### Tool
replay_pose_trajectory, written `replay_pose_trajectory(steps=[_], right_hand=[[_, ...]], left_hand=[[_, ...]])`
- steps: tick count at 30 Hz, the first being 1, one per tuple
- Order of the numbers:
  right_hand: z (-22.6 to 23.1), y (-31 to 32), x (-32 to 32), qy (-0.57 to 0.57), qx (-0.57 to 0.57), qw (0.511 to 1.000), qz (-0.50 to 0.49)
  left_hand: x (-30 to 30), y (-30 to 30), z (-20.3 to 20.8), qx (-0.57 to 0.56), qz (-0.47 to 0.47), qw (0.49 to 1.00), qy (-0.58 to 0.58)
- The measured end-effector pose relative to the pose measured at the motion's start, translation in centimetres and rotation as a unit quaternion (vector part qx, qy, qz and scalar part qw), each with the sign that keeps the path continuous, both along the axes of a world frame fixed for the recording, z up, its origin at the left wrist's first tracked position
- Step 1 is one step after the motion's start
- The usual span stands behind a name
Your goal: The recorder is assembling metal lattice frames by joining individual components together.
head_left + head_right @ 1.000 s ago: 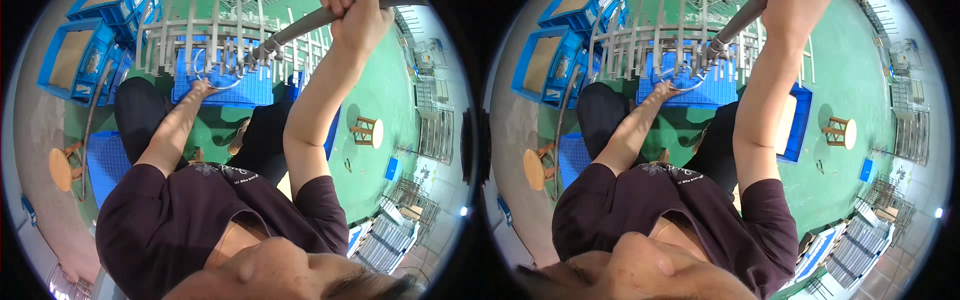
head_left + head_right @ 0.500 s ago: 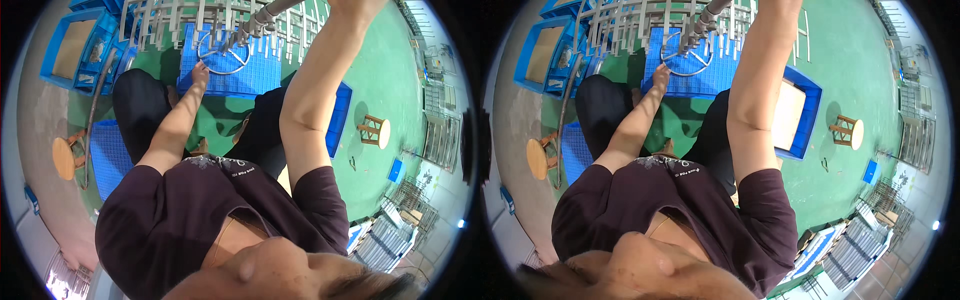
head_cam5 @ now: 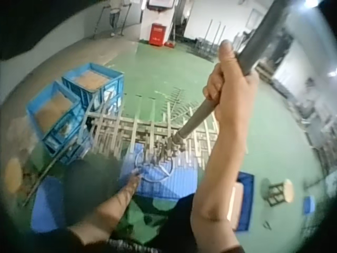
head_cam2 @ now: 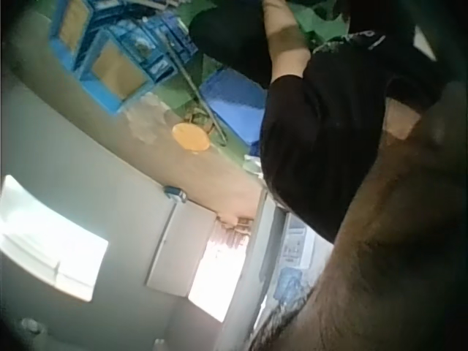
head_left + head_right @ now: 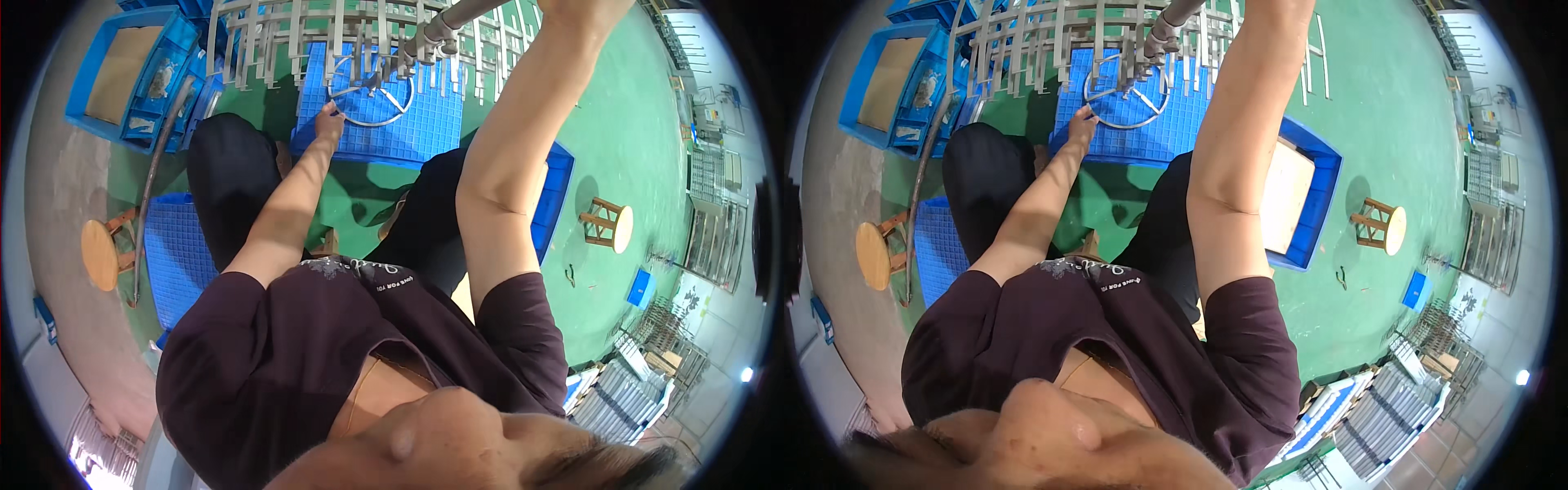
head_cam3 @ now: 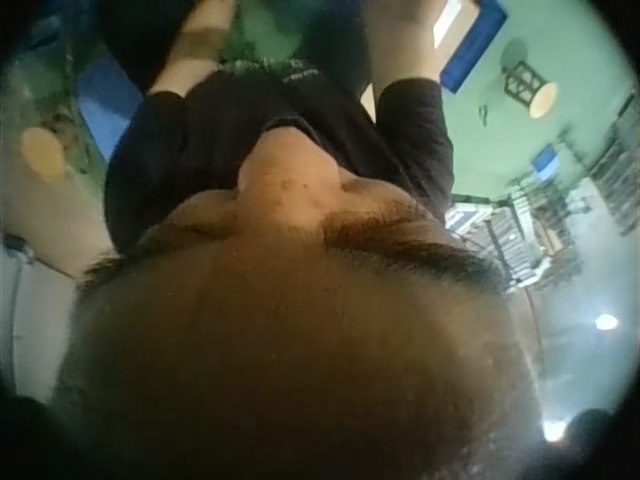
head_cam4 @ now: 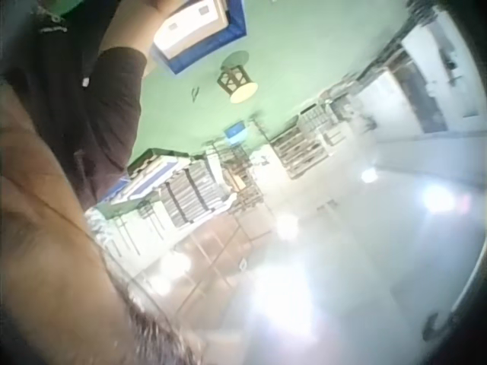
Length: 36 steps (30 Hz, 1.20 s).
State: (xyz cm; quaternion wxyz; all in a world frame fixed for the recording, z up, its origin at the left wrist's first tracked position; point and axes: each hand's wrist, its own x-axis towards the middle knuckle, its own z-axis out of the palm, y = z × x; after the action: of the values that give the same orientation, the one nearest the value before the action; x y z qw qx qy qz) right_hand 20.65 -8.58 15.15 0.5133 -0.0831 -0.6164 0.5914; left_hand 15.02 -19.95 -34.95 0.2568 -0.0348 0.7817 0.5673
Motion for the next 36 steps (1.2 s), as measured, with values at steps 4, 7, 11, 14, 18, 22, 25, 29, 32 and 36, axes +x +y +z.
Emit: replay_pose_trajectory(steps=[4,7,11,14,18,22,25,29,32,36], right_hand=[[-1.0,1.9,0.0,0.015,0.004,1.0,0.016],[-2.1,4.1,-0.1,0.055,-0.153,0.986,0.035],[-1.6,4.1,-0.5,0.081,-0.206,0.975,0.016],[-1.2,3.3,-1.0,0.093,-0.21,0.973,-0.011],[-0.9,3.1,-1.5,0.086,-0.359,0.908,-0.2],[-0.9,3.0,-0.5,0.083,-0.236,0.968,-0.012],[-1.5,4.0,-0.9,0.086,-0.243,0.966,0.014],[-3.3,7.2,-1.5,0.099,-0.388,0.907,-0.127],[-3.7,7.7,-1.7,0.114,-0.39,0.91,-0.078],[-4.4,8.0,-1.9,0.129,-0.391,0.911,-0.016]], left_hand=[[0.5,0.1,1.1,-0.003,-0.014,1.0,-0.022],[0.3,-0.1,0.7,0.006,-0.023,0.999,-0.031],[0.0,-0.1,0.3,0.012,-0.027,0.999,-0.03],[0.0,-0.1,-0.1,0.013,-0.029,0.999,-0.029],[0.0,0.0,-0.3,0.04,-0.021,0.998,-0.054],[-0.6,-0.3,-0.4,0.062,-0.051,0.994,-0.073],[-0.9,-0.7,-0.5,0.066,-0.055,0.992,-0.09],[0.0,0.1,1.2,0.053,-0.066,0.988,-0.13],[0.1,0.1,0.8,0.059,-0.038,0.992,-0.104],[-0.2,0.1,-0.6,0.042,-0.033,0.995,-0.088]])
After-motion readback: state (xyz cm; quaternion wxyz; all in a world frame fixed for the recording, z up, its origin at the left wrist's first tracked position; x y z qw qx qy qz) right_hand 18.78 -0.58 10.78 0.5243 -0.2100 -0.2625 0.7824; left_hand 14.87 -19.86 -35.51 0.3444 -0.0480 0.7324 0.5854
